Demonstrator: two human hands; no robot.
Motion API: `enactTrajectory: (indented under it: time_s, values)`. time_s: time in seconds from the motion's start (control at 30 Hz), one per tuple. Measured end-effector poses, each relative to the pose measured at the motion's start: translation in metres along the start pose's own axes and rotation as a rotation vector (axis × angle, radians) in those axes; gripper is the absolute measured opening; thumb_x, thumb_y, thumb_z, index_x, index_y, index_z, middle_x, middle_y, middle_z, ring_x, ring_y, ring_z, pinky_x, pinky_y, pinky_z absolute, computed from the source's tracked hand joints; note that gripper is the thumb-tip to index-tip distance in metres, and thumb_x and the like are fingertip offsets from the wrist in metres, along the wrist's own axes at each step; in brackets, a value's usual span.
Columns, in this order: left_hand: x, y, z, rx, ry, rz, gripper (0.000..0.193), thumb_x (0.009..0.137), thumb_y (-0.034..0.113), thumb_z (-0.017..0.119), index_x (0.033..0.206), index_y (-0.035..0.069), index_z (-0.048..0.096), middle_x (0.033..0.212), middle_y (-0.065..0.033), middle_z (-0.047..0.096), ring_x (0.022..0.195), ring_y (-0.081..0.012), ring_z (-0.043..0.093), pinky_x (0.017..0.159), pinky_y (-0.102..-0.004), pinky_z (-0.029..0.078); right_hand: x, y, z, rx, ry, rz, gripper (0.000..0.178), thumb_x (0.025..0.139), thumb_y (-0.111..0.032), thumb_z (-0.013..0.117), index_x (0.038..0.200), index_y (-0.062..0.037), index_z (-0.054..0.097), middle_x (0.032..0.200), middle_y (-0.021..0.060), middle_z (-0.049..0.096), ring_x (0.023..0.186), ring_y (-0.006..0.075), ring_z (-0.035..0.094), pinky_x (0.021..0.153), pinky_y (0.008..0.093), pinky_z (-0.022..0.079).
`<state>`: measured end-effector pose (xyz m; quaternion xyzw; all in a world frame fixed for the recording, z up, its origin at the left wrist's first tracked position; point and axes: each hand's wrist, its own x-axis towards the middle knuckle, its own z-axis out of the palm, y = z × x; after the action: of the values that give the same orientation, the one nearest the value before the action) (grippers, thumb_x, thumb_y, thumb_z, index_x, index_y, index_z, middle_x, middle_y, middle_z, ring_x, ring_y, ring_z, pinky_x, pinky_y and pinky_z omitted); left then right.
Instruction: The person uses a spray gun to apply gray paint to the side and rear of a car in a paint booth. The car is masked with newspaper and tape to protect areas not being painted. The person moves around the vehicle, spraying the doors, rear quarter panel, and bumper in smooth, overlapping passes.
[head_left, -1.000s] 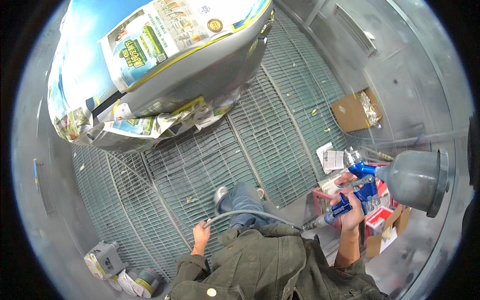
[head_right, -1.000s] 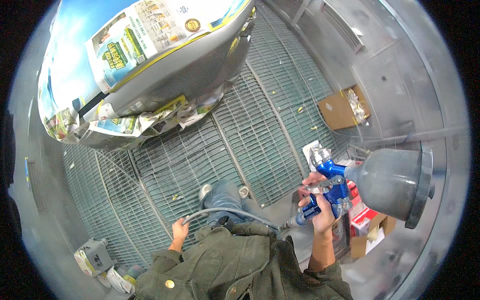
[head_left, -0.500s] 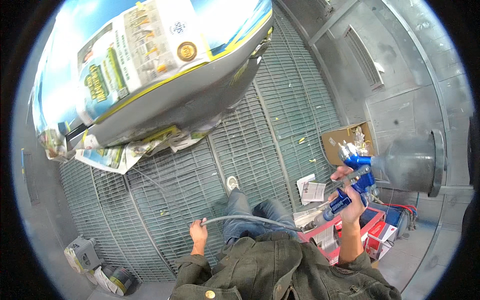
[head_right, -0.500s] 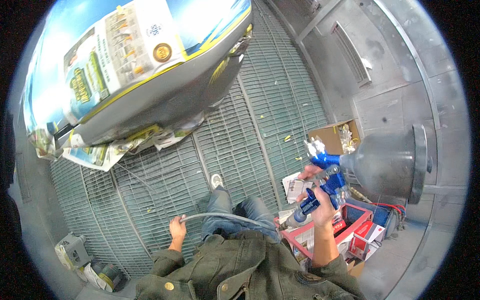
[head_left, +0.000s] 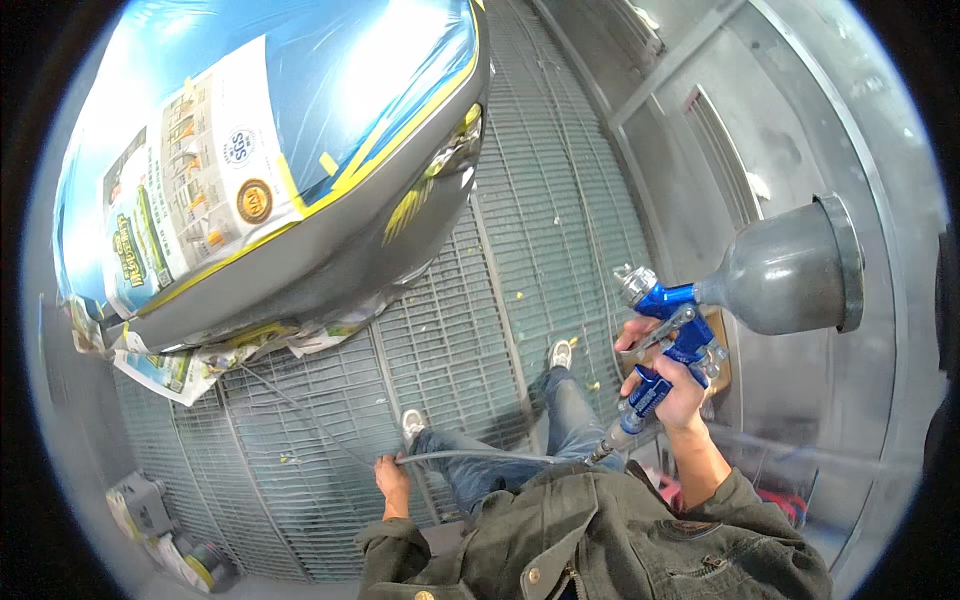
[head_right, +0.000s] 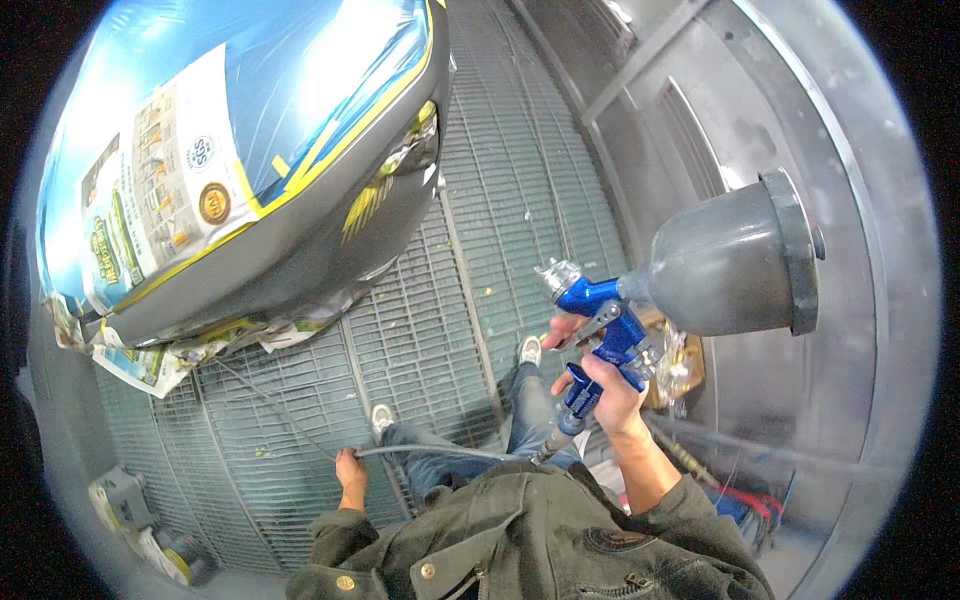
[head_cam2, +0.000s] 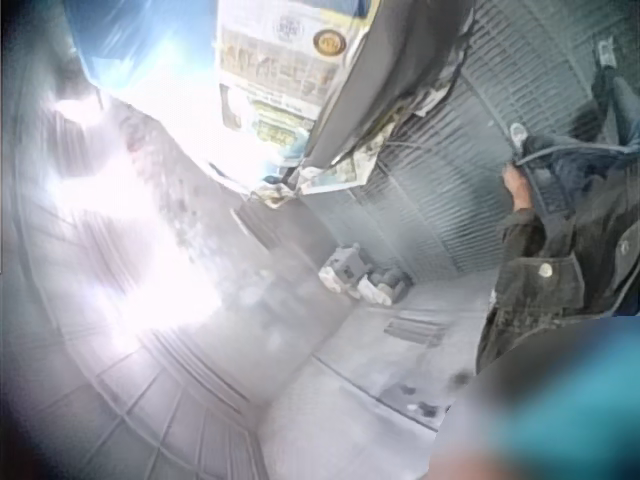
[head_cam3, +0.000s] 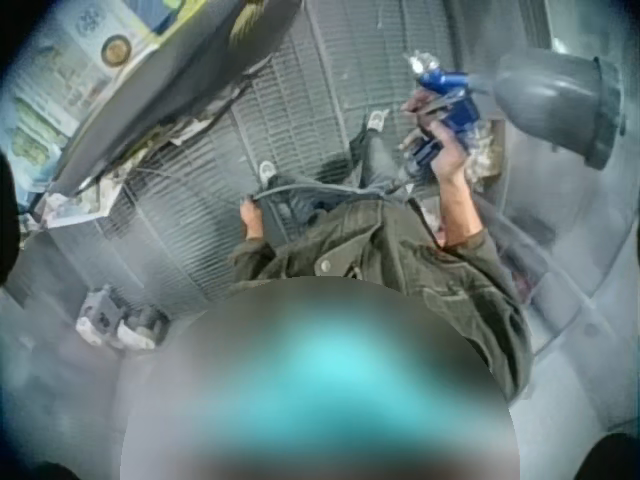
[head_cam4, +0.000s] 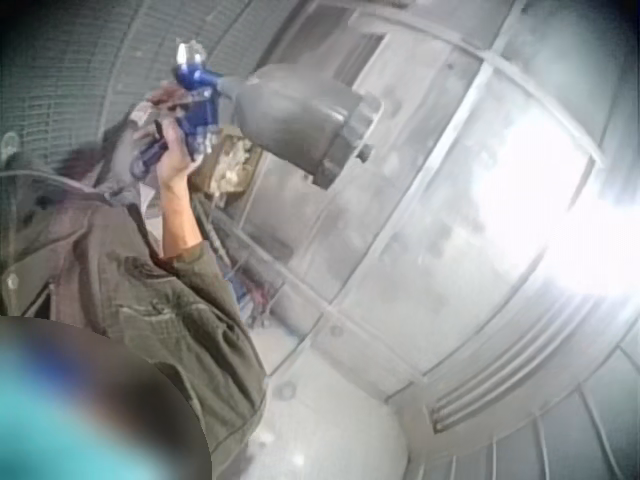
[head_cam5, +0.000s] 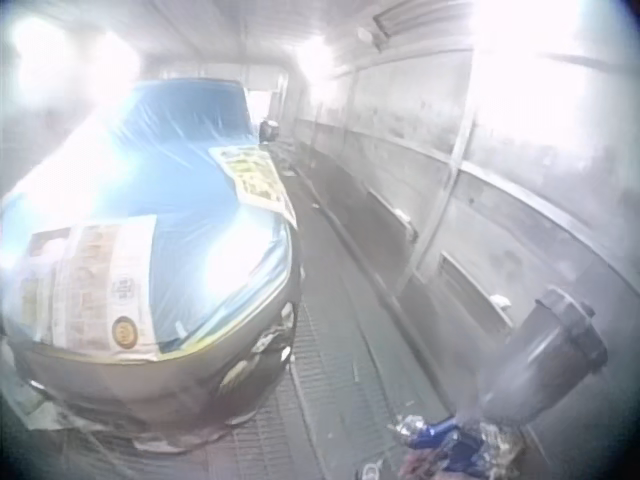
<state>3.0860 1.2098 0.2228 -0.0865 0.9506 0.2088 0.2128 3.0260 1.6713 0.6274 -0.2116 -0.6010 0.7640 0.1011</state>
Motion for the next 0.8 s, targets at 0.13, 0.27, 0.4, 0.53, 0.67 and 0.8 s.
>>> enactTrajectory:
  time_s: [0.13, 0.27, 0.4, 0.53, 0.67, 0.8]
  values:
    - [0.002, 0.059, 0.07, 0.067, 0.121, 0.063, 0.018, 0.089, 0.021, 0.068, 0.088, 0.003, 0.067, 0.103, -0.0199, 0.065, 0.1, -0.0405, 0.059, 0.088, -0.0491, 0.048, 0.062, 0.002, -0.066, -0.045, -0.053, 0.024, 0.059, 0.083, -0.029, 0.06, 0.129, 0.0056, 0.052, 0.114, 0.0162, 0.06, 0.108, 0.0231, 0.061, 0.059, 0.0325, 0.06]
    - [-0.016, 0.137, 0.094, -0.023, 0.104, 0.03, 0.019, 0.087, 0.019, 0.068, 0.093, 0.001, 0.067, 0.109, -0.0231, 0.066, 0.117, -0.0427, 0.056, 0.102, -0.0462, 0.044, 0.097, -0.01, -0.118, -0.072, -0.096, 0.128, 0.062, 0.081, -0.031, 0.062, 0.13, 0.0053, 0.052, 0.112, 0.016, 0.062, 0.105, 0.0229, 0.063, 0.057, 0.0299, 0.06]
    - [-0.029, 0.179, 0.126, -0.09, -0.021, -0.061, 0.02, 0.088, 0.018, 0.07, 0.097, 0.0, 0.067, 0.116, -0.0239, 0.065, 0.124, -0.0421, 0.053, 0.106, -0.0466, 0.043, 0.118, -0.01, -0.146, -0.134, -0.081, 0.157, 0.062, 0.081, -0.033, 0.06, 0.128, 0.006, 0.052, 0.111, 0.0172, 0.062, 0.1, 0.0218, 0.064, 0.056, 0.0293, 0.06]
    - [-0.06, 0.201, 0.165, -0.082, -0.12, -0.017, 0.021, 0.081, 0.013, 0.074, 0.098, 0.003, 0.067, 0.117, -0.0216, 0.066, 0.12, -0.0405, 0.056, 0.103, -0.0462, 0.046, 0.134, -0.004, -0.167, -0.171, -0.132, 0.182, 0.061, 0.083, -0.03, 0.062, 0.131, 0.0053, 0.051, 0.115, 0.0161, 0.062, 0.106, 0.0237, 0.062, 0.059, 0.0316, 0.06]
    - [-0.096, 0.214, 0.217, -0.106, -0.252, -0.021, 0.029, 0.09, 0.031, 0.067, 0.091, 0.003, 0.069, 0.105, -0.0259, 0.067, 0.106, -0.0439, 0.061, 0.091, -0.049, 0.05, 0.152, 0.0, -0.183, -0.191, -0.174, 0.223, 0.061, 0.084, -0.03, 0.063, 0.131, 0.006, 0.051, 0.118, 0.0163, 0.062, 0.104, 0.0231, 0.063, 0.061, 0.0311, 0.06]
    - [-0.111, 0.25, 0.243, -0.08, -0.073, 0.065, 0.022, 0.091, 0.024, 0.064, 0.088, 0.003, 0.068, 0.092, -0.0243, 0.067, 0.096, -0.0453, 0.062, 0.086, -0.0513, 0.05, 0.184, 0.014, -0.22, -0.169, -0.308, 0.347, 0.061, 0.084, -0.028, 0.064, 0.134, 0.0033, 0.05, 0.128, 0.0187, 0.06, 0.111, 0.0263, 0.062, 0.064, 0.0325, 0.059]
